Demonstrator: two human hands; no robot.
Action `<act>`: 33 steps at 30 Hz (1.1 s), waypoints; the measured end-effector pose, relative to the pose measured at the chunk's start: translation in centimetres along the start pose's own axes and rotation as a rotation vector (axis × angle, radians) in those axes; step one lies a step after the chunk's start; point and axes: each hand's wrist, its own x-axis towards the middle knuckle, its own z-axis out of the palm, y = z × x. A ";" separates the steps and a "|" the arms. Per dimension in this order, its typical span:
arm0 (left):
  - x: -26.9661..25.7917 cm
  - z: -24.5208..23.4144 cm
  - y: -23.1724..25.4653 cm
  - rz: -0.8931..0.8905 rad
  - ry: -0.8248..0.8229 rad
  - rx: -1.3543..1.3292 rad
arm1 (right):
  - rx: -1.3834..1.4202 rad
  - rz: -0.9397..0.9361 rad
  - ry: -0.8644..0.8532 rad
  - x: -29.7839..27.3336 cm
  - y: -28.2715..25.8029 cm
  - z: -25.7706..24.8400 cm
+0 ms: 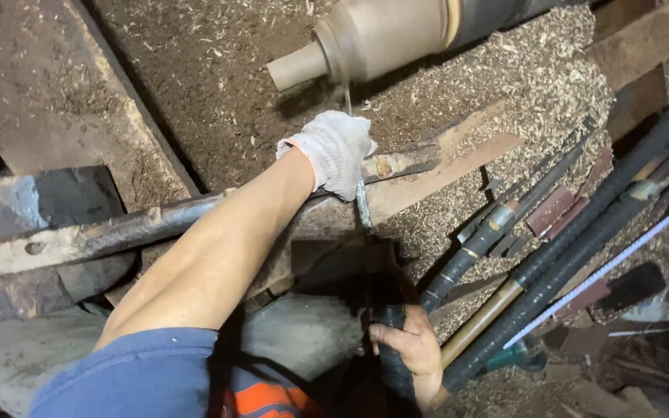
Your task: Carve and shape a wooden object using a hand tool while the wood rotates on a lathe.
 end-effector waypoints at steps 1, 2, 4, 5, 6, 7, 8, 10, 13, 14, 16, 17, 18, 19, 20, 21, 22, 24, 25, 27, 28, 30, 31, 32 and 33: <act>-0.2 -0.1 0.1 -0.011 0.004 -0.006 | -0.008 0.005 -0.009 0.0 0.2 -0.7; -0.3 -0.2 0.2 -0.009 0.014 -0.008 | -0.065 0.010 -0.036 0.0 0.5 -1.3; -0.7 -0.4 0.3 -0.017 0.027 -0.014 | -0.130 0.019 -0.073 0.0 0.2 -1.7; -0.8 -0.6 0.4 -0.026 0.004 -0.008 | -0.087 0.061 -0.047 0.0 -0.4 -1.4; -0.8 -0.8 0.5 -0.033 -0.019 0.000 | -0.043 0.102 -0.018 -0.1 -0.9 -1.1; -0.8 -0.7 0.6 -0.040 -0.016 -0.004 | -0.049 0.104 -0.025 0.0 -1.4 -0.9; -0.9 -0.7 0.6 -0.050 -0.007 -0.009 | -0.006 0.098 0.011 0.2 -1.8 -0.6; -1.0 -0.5 0.5 -0.069 0.007 -0.016 | 0.032 0.093 0.039 0.5 -1.0 -1.7; -1.0 -0.4 0.6 -0.066 0.029 -0.007 | 0.027 0.114 0.035 0.9 2.7 -5.7; -1.1 -0.6 0.7 -0.067 0.010 -0.004 | 0.047 0.148 -0.016 0.7 3.8 -6.9; -1.3 -0.3 0.9 -0.056 -0.010 0.007 | 0.075 0.174 -0.057 0.2 4.6 -8.0; -1.4 0.2 0.9 -0.089 0.109 -0.066 | 0.073 0.171 -0.040 0.0 4.3 -8.0; -1.5 0.7 1.0 -0.115 0.224 -0.144 | 0.073 0.170 -0.017 -0.6 4.0 -7.8; -1.0 1.7 1.0 -0.097 0.219 -0.140 | 0.083 0.165 -0.002 -0.9 3.4 -7.5; -0.4 2.6 1.0 -0.060 0.274 -0.076 | 0.089 0.162 0.031 -1.2 3.0 -6.8; 0.2 3.7 0.8 -0.021 0.332 -0.014 | 0.095 0.160 0.064 -1.5 2.6 -6.2; 0.5 3.4 1.1 -0.010 0.323 -0.022 | 0.101 0.167 0.078 -1.8 2.0 -5.8; 1.1 3.0 1.2 -0.031 0.183 0.060 | 0.092 0.190 0.117 -1.9 0.9 -4.9; 1.1 2.8 1.2 -0.021 0.176 0.056 | 0.097 0.195 0.128 -1.8 0.3 -4.2; 1.1 2.3 1.1 0.019 0.130 0.086 | 0.097 0.212 0.155 -1.5 -0.7 -2.9; 1.0 2.1 1.0 0.029 0.121 0.086 | 0.107 0.215 0.164 -1.3 -1.0 -2.1; 1.0 1.7 0.9 0.075 0.089 0.098 | 0.099 0.199 0.147 -0.9 -1.5 -0.3; 1.1 1.8 0.7 0.091 0.080 0.103 | 0.113 0.197 0.160 -0.9 -1.5 0.3; 1.2 1.9 0.6 0.090 0.096 0.067 | 0.069 0.142 0.154 -1.0 -1.6 0.8; 1.4 2.0 0.5 0.088 0.110 0.032 | 0.024 0.088 0.147 -1.2 -1.8 1.3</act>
